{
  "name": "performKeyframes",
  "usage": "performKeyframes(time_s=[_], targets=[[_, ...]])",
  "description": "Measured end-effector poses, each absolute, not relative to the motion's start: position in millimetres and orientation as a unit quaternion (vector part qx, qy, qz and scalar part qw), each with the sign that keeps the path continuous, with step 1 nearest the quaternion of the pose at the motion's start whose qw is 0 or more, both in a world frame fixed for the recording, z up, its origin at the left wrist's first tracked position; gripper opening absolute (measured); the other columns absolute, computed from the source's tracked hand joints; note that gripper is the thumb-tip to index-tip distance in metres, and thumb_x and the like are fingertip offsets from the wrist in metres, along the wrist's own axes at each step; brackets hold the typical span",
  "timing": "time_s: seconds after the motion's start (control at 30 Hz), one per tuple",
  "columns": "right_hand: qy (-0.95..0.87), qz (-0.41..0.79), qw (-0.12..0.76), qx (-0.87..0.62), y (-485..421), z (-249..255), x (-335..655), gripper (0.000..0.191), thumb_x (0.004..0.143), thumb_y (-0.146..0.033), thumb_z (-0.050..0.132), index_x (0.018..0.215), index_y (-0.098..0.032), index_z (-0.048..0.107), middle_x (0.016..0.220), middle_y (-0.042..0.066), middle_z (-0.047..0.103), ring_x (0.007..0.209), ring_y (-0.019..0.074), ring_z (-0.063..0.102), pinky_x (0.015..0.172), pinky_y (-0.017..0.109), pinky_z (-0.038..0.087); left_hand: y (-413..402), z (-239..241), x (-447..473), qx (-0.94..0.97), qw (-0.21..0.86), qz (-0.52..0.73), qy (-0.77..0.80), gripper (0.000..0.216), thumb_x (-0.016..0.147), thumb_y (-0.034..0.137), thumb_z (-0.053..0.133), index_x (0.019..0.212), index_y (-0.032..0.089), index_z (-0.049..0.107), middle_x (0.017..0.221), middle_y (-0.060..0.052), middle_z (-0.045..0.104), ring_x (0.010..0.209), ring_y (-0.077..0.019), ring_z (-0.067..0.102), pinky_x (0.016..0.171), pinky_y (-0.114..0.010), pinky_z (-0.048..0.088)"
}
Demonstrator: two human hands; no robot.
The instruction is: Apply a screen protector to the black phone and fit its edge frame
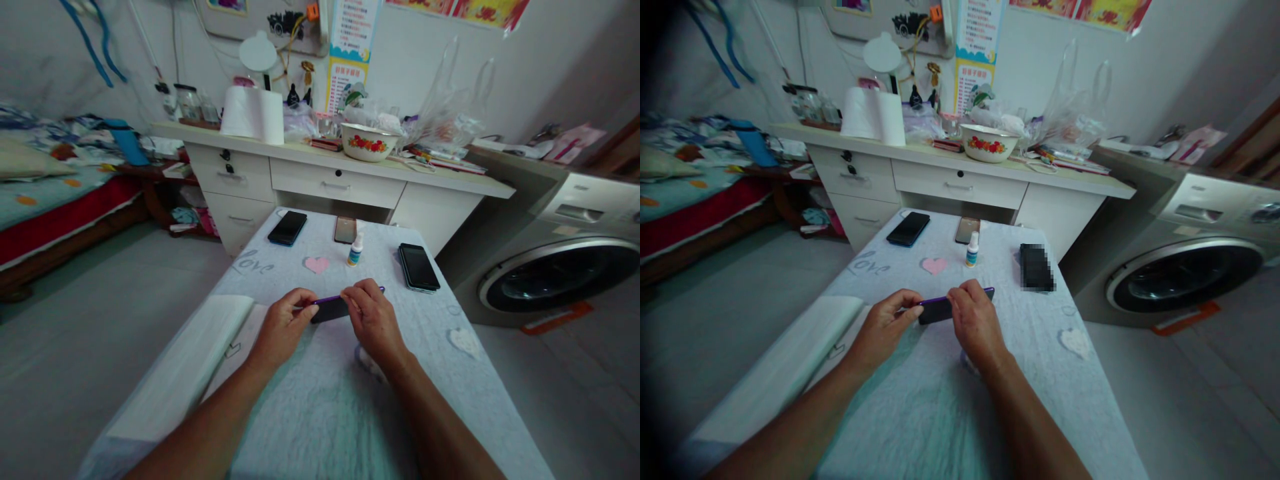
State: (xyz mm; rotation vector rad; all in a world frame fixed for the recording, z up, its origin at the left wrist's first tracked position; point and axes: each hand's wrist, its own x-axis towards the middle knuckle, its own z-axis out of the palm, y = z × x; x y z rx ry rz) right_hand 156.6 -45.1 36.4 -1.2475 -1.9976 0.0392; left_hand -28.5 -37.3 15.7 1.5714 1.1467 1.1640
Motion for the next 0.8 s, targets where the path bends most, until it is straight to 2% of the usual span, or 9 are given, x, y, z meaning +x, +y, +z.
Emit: performKeyframes(time_s=[0.57, 0.8], targets=[[-0.799, 0.048, 0.366, -0.474, -54, 36, 134, 0.018, 0.092, -0.016, 0.046, 0.093, -0.019, 0.063, 0.089, 0.006, 0.055, 0.079, 0.0152, 0.054, 0.072, 0.025, 0.046, -36, 11, -25, 0.636, 0.423, 0.456, 0.457, 0.008, 0.08, 0.024, 0.061, 0.085, 0.019, 0.065, 0.081, 0.0, 0.066, 0.077, -0.0154, 0.061, 0.074, -0.027, 0.047], [-0.814, 0.039, 0.35, -0.462, -58, 34, 121, 0.019, 0.093, -0.017, 0.044, 0.091, -0.017, 0.063, 0.087, 0.006, 0.055, 0.077, 0.0154, 0.053, 0.067, 0.024, 0.044, -35, 13, -27, 0.64, 0.413, 0.462, 0.455, 0.006, 0.077, 0.023, 0.062, 0.081, 0.018, 0.065, 0.078, 0.0, 0.066, 0.075, -0.0152, 0.061, 0.071, -0.027, 0.047]])
